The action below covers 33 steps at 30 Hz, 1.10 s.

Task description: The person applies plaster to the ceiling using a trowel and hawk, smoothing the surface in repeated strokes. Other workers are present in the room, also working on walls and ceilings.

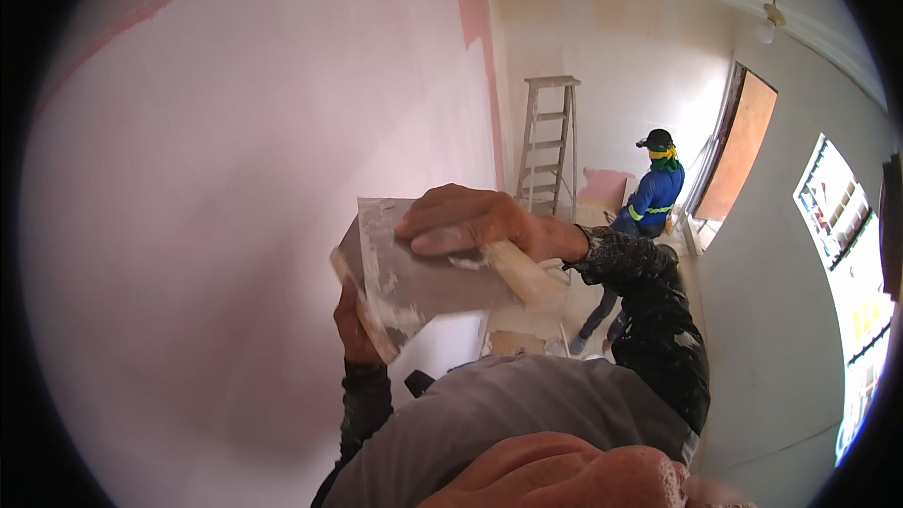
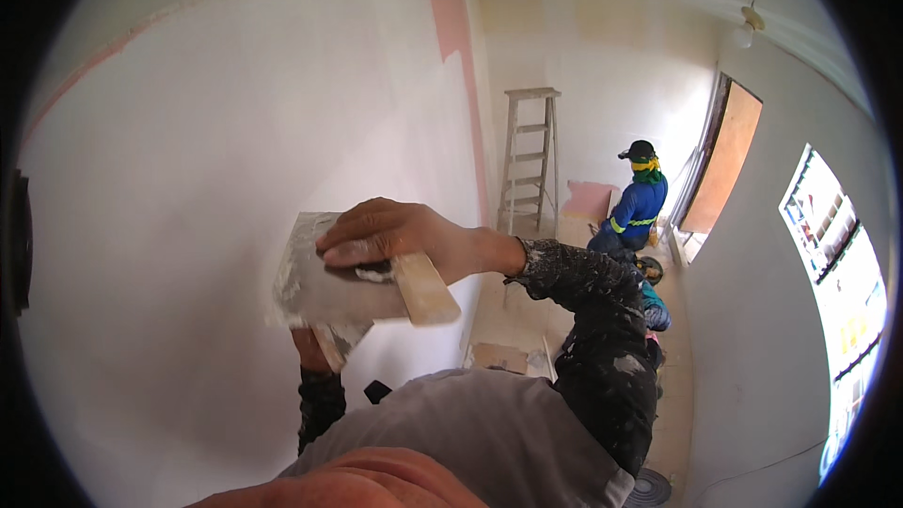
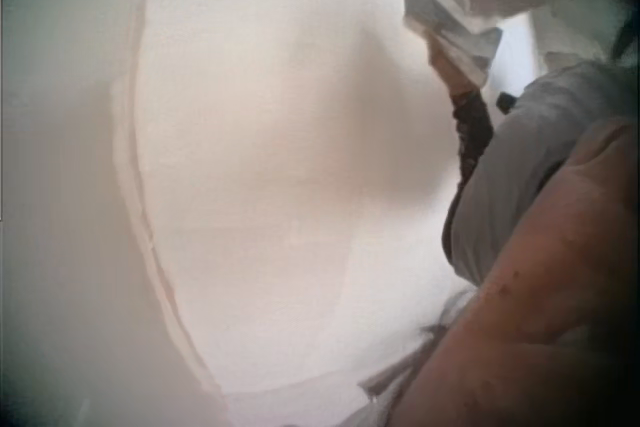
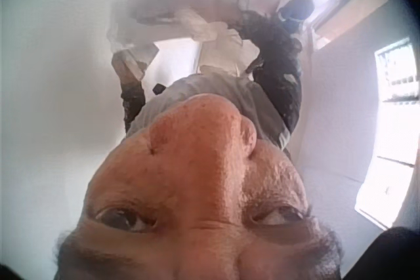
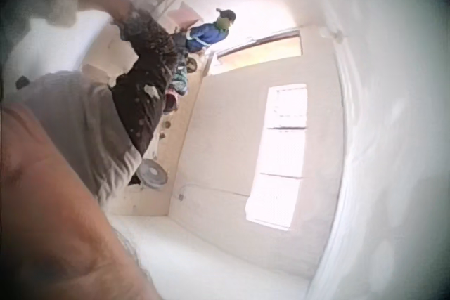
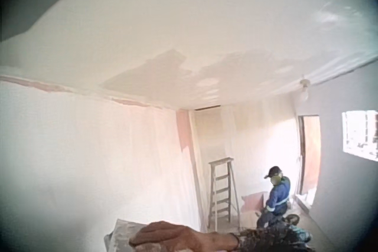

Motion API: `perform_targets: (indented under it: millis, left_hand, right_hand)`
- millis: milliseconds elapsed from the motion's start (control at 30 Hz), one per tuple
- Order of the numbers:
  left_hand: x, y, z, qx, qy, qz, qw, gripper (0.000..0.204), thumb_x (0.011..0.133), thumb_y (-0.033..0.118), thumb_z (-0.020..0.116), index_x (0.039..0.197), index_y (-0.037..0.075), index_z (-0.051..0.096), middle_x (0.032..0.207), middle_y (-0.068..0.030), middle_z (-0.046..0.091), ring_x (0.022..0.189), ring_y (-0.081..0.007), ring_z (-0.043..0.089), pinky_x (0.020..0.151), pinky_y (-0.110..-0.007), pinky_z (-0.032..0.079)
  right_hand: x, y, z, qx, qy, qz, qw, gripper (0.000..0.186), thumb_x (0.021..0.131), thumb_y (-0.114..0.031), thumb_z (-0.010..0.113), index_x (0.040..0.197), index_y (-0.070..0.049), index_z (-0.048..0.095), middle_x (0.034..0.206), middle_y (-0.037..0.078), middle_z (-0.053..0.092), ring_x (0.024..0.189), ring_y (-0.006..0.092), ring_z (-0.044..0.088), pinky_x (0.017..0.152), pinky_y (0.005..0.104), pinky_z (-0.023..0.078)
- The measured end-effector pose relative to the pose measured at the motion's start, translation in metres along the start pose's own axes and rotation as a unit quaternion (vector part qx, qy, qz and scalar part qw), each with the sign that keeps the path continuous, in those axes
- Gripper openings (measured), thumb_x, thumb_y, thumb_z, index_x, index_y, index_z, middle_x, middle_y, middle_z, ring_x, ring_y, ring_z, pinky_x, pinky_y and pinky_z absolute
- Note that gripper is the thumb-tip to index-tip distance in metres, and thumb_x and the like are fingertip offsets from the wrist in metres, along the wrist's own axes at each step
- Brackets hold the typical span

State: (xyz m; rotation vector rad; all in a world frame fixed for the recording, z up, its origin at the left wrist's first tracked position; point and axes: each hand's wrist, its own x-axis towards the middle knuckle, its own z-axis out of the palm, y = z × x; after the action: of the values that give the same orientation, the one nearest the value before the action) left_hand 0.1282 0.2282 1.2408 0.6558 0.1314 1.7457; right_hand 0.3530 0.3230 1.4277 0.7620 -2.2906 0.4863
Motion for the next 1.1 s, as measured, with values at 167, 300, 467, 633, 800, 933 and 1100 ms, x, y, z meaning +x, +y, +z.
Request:
perform_targets:
  millis: [167, 300, 467, 633, 800, 933, 1100]
  left_hand:
    - [0.114, 0.031, -0.138, 0.141, -0.021, 0.123, 0.982, 0.053, 0.108, 0.038, 0.046, 0.146, 0.001, 0.045, 0.134, -0.0176, 0.061, 0.118, -0.0302, 0.064, 0.101, -0.044, 0.055]
    - [0.164, 0.045, -0.194, -0.052, -0.015, -0.007, 0.999, 0.051, 0.106, 0.036, 0.048, 0.144, 0.001, 0.047, 0.132, -0.0172, 0.063, 0.116, -0.0291, 0.065, 0.100, -0.044, 0.055]
    - [0.196, 0.036, -0.253, -0.061, 0.005, -0.028, 0.998, 0.052, 0.105, 0.035, 0.050, 0.145, 0.001, 0.046, 0.133, -0.0172, 0.062, 0.118, -0.0295, 0.064, 0.101, -0.045, 0.054]
    - [0.244, 0.053, -0.184, -0.008, 0.014, 0.051, 0.999, 0.054, 0.105, 0.037, 0.052, 0.146, 0.003, 0.044, 0.135, -0.0148, 0.060, 0.119, -0.0292, 0.063, 0.102, -0.046, 0.053]
    - [0.284, 0.045, 0.040, 0.126, 0.027, 0.090, 0.988, 0.056, 0.105, 0.042, 0.051, 0.145, 0.003, 0.046, 0.131, -0.0139, 0.062, 0.113, -0.0283, 0.065, 0.097, -0.044, 0.055]
    - [0.072, 0.090, 0.089, 0.066, 0.065, 0.015, 0.996, 0.057, 0.106, 0.046, 0.048, 0.145, 0.004, 0.046, 0.129, -0.0136, 0.063, 0.111, -0.0292, 0.065, 0.094, -0.045, 0.056]
    - [-0.278, 0.179, 0.169, 0.073, 0.082, 0.012, 0.994, 0.053, 0.106, 0.045, 0.047, 0.141, 0.004, 0.048, 0.122, -0.0132, 0.064, 0.108, -0.0270, 0.065, 0.093, -0.042, 0.056]
  right_hand:
    - [-0.025, 0.175, 0.067, -0.080, -0.085, -0.038, 0.992, 0.052, 0.092, -0.023, 0.072, 0.142, -0.022, 0.059, 0.141, 0.012, 0.060, 0.124, 0.0348, 0.057, 0.112, 0.0539, 0.038]
    - [-0.070, 0.271, 0.096, -0.227, -0.177, 0.009, 0.958, 0.073, 0.079, -0.008, 0.076, 0.146, -0.028, 0.055, 0.148, 0.006, 0.053, 0.132, 0.0311, 0.050, 0.114, 0.0506, 0.038]
    - [-0.104, 0.333, 0.092, -0.284, -0.220, 0.114, 0.926, 0.087, 0.067, 0.004, 0.071, 0.148, -0.025, 0.054, 0.150, 0.008, 0.050, 0.135, 0.0321, 0.047, 0.118, 0.0484, 0.034]
    - [-0.117, 0.355, -0.016, -0.311, -0.186, 0.178, 0.915, 0.081, 0.071, 0.008, 0.069, 0.146, -0.020, 0.056, 0.150, 0.010, 0.050, 0.137, 0.0343, 0.045, 0.118, 0.0476, 0.034]
    - [-0.159, 0.255, -0.202, -0.278, 0.018, 0.358, 0.891, 0.050, 0.087, 0.008, 0.060, 0.135, -0.007, 0.062, 0.142, 0.017, 0.059, 0.132, 0.0349, 0.053, 0.112, 0.0398, 0.043]
    - [-0.045, 0.073, -0.130, -0.200, 0.357, 0.378, 0.831, 0.029, 0.095, -0.005, 0.066, 0.124, -0.003, 0.065, 0.109, 0.017, 0.069, 0.099, 0.0338, 0.065, 0.088, 0.0408, 0.052]
    - [0.175, -0.292, -0.088, -0.679, 0.502, 0.076, 0.531, 0.035, 0.090, -0.016, 0.076, 0.117, 0.002, 0.064, 0.100, 0.016, 0.068, 0.091, 0.0329, 0.065, 0.082, 0.0430, 0.052]
